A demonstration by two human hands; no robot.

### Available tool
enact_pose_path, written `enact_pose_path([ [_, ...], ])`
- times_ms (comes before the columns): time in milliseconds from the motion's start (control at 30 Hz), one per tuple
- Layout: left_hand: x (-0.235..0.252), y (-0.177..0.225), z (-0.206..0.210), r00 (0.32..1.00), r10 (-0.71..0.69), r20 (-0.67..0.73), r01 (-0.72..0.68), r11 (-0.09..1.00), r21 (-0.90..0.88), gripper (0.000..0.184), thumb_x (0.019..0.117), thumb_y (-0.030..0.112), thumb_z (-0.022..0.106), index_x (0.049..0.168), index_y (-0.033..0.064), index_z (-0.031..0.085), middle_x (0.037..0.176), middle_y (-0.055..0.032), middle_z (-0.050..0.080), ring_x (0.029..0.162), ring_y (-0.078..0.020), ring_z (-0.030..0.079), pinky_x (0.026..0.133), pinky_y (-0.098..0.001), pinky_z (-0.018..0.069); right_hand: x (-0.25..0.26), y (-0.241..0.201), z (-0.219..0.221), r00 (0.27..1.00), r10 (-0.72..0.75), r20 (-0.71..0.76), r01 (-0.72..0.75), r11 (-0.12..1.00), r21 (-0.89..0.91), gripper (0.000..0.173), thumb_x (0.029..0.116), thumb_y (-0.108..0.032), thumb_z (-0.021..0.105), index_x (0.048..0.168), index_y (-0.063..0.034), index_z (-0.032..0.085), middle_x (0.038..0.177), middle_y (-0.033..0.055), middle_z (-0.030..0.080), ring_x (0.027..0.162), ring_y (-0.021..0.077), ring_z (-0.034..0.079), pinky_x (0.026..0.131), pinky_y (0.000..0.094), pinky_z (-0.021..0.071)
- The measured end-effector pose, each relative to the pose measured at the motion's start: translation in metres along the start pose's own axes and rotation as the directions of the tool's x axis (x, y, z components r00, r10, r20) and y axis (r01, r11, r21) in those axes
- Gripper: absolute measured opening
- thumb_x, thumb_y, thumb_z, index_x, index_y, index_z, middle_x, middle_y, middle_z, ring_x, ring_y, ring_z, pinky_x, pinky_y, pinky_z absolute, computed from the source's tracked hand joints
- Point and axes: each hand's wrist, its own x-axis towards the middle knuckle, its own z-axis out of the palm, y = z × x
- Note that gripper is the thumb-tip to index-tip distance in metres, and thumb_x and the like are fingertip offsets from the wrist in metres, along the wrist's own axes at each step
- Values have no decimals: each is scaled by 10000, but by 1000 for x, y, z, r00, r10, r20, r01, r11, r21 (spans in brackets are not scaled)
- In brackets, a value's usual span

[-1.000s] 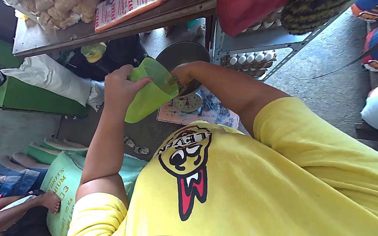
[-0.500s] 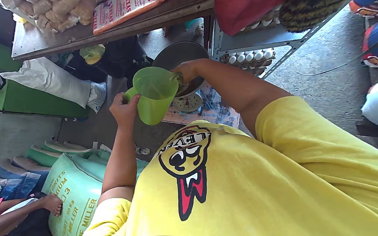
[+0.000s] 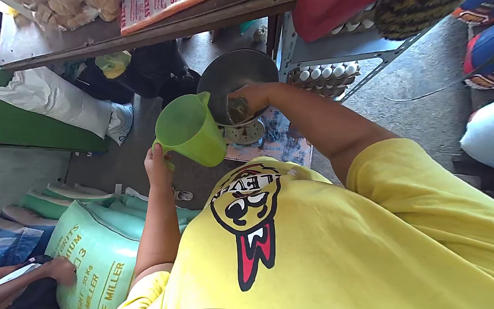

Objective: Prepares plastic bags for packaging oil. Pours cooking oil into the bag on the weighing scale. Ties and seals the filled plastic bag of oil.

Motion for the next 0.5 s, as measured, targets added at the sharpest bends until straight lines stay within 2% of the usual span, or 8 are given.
enact_pose_path([
  [100,-9,-17,-11,965,-259,-31,256,962,-96,331,1081,454,459,1153,170,614,851,56,631,663,-39,591,628,-233,546,-6,1,12,998,-7,-58,9,999,32,986,720,-28,882,1580,-145,414,1473,222,548,1345,458,522,1101,674,392],
  [167,-11,-37,-10,926,-376,-48,366,920,-140,377,1083,499,425,1159,173,599,820,50,607,635,-51,570,608,-241,533,-8,3,21,994,-26,-103,31,999,41,958,728,-54,885,1566,-120,427,1506,187,531,1371,411,518,1117,643,397],
  [267,-3,-82,-1,858,-511,-55,500,854,-142,542,1039,647,393,1191,167,595,865,17,624,681,-80,597,614,-270,544,-13,2,29,989,-15,-144,31,994,106,925,748,15,854,1562,-92,429,1572,164,466,1435,368,463,1172,593,370],
  [333,10,-109,11,803,-594,-54,582,800,-143,631,1046,638,384,1373,119,535,1120,-75,634,925,-162,619,794,-370,549,-15,0,32,986,-5,-168,32,987,157,850,774,59,814,1538,-88,472,1581,170,450,1460,360,433,1196,570,350],
  [367,18,-126,18,781,-621,-67,607,779,-155,660,1046,628,402,1423,97,510,1223,-119,618,1018,-206,610,860,-421,535,-15,-1,34,981,9,-191,27,983,184,807,785,75,795,1518,-93,503,1574,176,456,1458,366,432,1191,575,356],
  [433,36,-165,31,759,-640,-121,621,767,-162,666,1048,592,450,1433,54,521,1323,-179,622,1156,-273,625,962,-489,533,-16,-4,39,963,76,-257,-10,969,246,720,802,78,777,1462,-127,577,1545,172,482,1430,374,457,1149,587,403],
  [500,52,-194,45,730,-657,-190,643,754,-136,642,1046,553,497,1401,21,556,1367,-211,602,1242,-324,590,1029,-548,492,-18,-11,41,936,169,-308,-68,947,313,623,833,61,760,1411,-126,623,1545,174,476,1381,375,504,1074,572,471],
])
